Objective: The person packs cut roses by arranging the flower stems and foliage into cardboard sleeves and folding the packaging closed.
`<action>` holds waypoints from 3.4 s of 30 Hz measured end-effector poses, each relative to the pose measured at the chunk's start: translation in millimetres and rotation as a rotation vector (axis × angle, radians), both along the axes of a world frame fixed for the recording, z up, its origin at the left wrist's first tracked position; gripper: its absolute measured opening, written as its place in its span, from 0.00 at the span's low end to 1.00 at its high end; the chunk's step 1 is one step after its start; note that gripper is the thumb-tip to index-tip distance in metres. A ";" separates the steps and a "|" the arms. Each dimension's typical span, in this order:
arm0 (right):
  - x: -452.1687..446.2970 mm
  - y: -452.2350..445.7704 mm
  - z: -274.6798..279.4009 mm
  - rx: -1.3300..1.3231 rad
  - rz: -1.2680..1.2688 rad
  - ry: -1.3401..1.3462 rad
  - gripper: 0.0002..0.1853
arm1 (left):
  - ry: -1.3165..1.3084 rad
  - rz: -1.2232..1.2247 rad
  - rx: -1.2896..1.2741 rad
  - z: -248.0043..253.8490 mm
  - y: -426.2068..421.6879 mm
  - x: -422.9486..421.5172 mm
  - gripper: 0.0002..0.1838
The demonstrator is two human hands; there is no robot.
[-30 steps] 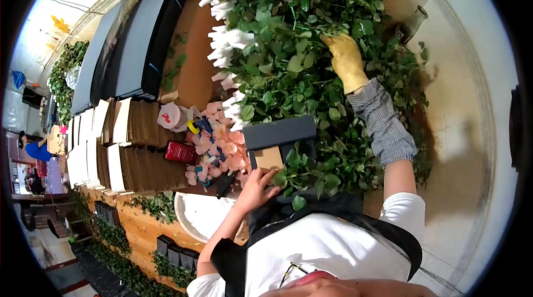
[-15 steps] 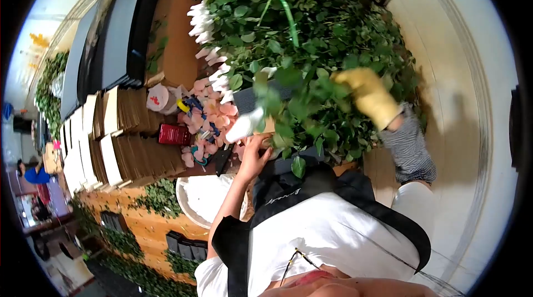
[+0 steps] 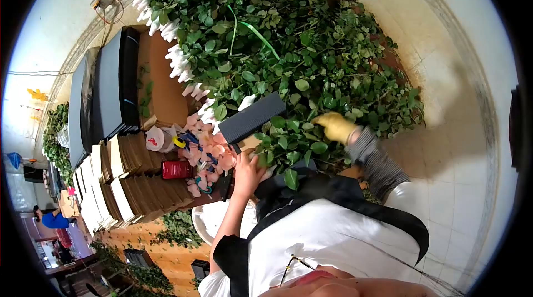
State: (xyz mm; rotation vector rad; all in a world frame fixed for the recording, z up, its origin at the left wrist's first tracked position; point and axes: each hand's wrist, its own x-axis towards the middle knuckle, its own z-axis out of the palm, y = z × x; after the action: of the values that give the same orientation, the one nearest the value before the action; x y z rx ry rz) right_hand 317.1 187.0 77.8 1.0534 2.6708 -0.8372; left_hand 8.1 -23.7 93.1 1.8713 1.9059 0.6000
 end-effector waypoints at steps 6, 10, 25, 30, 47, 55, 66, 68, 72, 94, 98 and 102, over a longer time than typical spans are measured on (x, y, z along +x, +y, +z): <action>-34.3 102.0 90.8 -0.262 -0.150 0.385 0.29 | -0.174 0.093 0.104 -16.9 -15.7 0.8 0.24; -100.0 167.5 -27.5 0.943 -0.073 0.029 0.24 | -0.119 0.091 0.073 -2.3 -4.5 -0.7 0.24; -64.9 65.5 163.2 0.698 0.296 0.182 0.13 | -0.301 0.263 0.088 -16.8 -7.5 7.1 0.37; -25.3 6.5 18.7 0.473 0.201 -0.219 0.18 | -0.031 0.187 0.168 -2.9 -4.5 9.2 0.34; -66.8 104.1 79.9 0.043 0.155 0.215 0.25 | 0.081 0.095 0.135 -3.6 10.3 7.8 0.32; -215.8 185.7 -48.6 0.581 0.148 0.075 0.17 | 0.078 0.142 0.147 -7.9 9.2 9.7 0.31; -135.4 156.8 203.7 1.083 0.064 0.832 0.25 | 0.067 0.186 0.037 -10.0 1.4 9.5 0.36; -115.3 162.0 234.4 1.245 -0.003 0.608 0.28 | 0.058 0.194 0.001 -14.8 -1.4 8.6 0.36; -118.1 182.1 249.4 1.447 -0.001 0.554 0.22 | 0.046 0.199 0.029 -11.7 3.8 9.1 0.38; -147.3 193.5 -36.0 0.460 0.020 0.172 0.15 | 0.021 0.188 0.110 -12.4 7.8 12.7 0.28; -170.2 207.0 -41.0 0.581 0.010 0.010 0.08 | 0.038 0.201 0.094 -11.5 8.1 11.1 0.29; -167.1 193.8 -56.5 0.545 -0.056 0.033 0.09 | 0.041 0.192 0.066 -14.0 5.4 7.9 0.31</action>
State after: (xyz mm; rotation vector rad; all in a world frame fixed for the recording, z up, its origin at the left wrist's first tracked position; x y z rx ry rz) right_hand 150.0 380.8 21.3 1.2229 2.9869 -0.1185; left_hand 16.0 -18.3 79.1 1.7643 2.1325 0.6963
